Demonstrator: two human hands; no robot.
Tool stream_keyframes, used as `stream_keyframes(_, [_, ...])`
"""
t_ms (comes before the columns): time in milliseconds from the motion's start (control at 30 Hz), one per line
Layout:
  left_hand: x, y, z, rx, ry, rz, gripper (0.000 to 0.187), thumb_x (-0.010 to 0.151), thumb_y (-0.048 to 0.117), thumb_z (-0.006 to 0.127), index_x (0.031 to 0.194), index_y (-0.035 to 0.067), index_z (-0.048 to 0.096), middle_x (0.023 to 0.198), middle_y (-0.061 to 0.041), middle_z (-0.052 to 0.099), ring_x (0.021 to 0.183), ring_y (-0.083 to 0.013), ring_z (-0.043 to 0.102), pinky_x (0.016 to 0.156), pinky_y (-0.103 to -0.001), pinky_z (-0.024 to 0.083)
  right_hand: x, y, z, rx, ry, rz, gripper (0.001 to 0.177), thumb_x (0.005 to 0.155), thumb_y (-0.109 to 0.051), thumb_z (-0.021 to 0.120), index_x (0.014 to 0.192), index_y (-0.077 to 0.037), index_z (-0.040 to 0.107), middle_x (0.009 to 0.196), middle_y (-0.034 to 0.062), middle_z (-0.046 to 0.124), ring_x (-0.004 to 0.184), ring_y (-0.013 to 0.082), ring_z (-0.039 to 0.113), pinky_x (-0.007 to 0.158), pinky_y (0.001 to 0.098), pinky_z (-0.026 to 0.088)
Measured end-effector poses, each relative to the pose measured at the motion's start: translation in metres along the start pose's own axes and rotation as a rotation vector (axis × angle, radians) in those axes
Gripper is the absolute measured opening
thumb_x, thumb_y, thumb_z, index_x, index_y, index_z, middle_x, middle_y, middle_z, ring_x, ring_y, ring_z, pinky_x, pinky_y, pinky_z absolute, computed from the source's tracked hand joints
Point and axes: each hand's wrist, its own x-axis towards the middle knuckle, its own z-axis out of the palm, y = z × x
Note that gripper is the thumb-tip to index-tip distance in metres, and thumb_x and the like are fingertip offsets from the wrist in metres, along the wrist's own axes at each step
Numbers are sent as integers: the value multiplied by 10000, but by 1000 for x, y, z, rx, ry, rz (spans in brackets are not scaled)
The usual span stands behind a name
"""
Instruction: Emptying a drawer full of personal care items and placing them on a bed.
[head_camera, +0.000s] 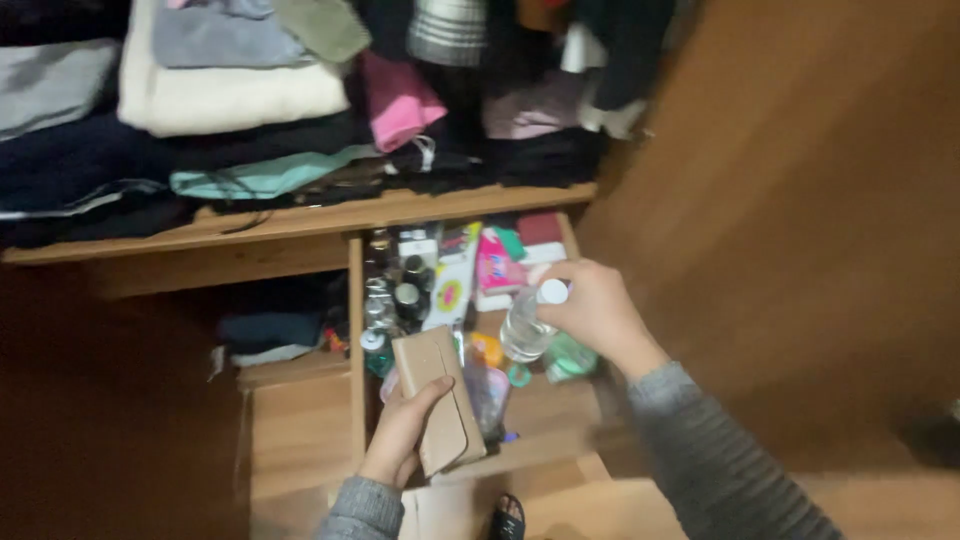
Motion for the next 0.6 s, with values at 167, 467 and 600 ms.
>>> stream_keyframes(167, [-58, -23, 16, 150, -149, -90, 583, 801, 179, 714, 1353, 51, 577, 1117, -176, 702, 993, -296, 672, 865, -425, 575, -106, -23, -70, -50, 151, 127, 337, 609, -268, 754, 938, -228, 810, 966, -16, 793, 924, 166, 713, 874, 287, 515])
stream_keyframes(467, [-151, -125, 34, 415, -421, -29, 835, 753, 267, 897, 1445, 8, 507, 1191, -281, 669, 1079, -367, 680, 873, -529, 589, -327, 12, -134, -11, 409, 374, 384, 625, -337, 883, 964, -170, 814, 968, 103, 767, 990, 309, 741, 882, 392, 580])
stream_keyframes(600, [-221, -164, 88, 489, -582, -56, 819, 794, 229, 852, 1458, -47, 460, 1269, -334, 604, 1200, -417, 599, 953, -579, 528, -426, 60, -166, 27, 477, 541, 391, 620, -371, 885, 956, -185, 812, 960, 69, 775, 978, 270, 744, 885, 379, 582])
